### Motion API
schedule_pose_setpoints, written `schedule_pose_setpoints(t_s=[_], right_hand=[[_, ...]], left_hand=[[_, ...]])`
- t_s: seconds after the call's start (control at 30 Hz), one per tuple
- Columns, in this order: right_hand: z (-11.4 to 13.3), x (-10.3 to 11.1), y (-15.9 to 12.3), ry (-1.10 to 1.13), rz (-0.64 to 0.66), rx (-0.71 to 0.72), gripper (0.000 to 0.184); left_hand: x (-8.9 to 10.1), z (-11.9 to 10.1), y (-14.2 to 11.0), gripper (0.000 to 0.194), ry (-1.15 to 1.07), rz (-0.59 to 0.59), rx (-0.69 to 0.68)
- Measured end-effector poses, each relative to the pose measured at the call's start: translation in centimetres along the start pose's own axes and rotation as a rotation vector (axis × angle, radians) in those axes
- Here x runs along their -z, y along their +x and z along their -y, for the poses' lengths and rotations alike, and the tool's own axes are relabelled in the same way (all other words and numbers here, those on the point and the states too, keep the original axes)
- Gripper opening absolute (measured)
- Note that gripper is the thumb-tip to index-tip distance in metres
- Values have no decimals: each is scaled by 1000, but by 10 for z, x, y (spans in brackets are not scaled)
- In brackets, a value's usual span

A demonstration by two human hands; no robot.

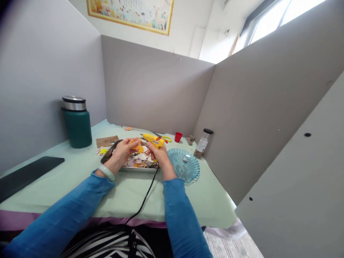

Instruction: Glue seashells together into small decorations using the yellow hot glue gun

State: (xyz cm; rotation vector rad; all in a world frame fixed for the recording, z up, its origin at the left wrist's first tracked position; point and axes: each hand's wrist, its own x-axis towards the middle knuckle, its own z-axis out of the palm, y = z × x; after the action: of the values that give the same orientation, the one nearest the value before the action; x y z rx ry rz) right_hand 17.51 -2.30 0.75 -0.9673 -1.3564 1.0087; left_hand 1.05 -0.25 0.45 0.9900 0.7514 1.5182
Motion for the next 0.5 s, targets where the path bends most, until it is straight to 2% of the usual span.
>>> schedule_pose_setpoints(t_s=[0.2, 0.5], right_hand=[[-5, 1, 1, -38, 53, -8, 40], [-10, 2, 2, -57, 53, 27, 40]], left_hand=[[3, 1, 2, 45, -23, -12, -13], [3, 2, 3, 43, -44, -14, -27]])
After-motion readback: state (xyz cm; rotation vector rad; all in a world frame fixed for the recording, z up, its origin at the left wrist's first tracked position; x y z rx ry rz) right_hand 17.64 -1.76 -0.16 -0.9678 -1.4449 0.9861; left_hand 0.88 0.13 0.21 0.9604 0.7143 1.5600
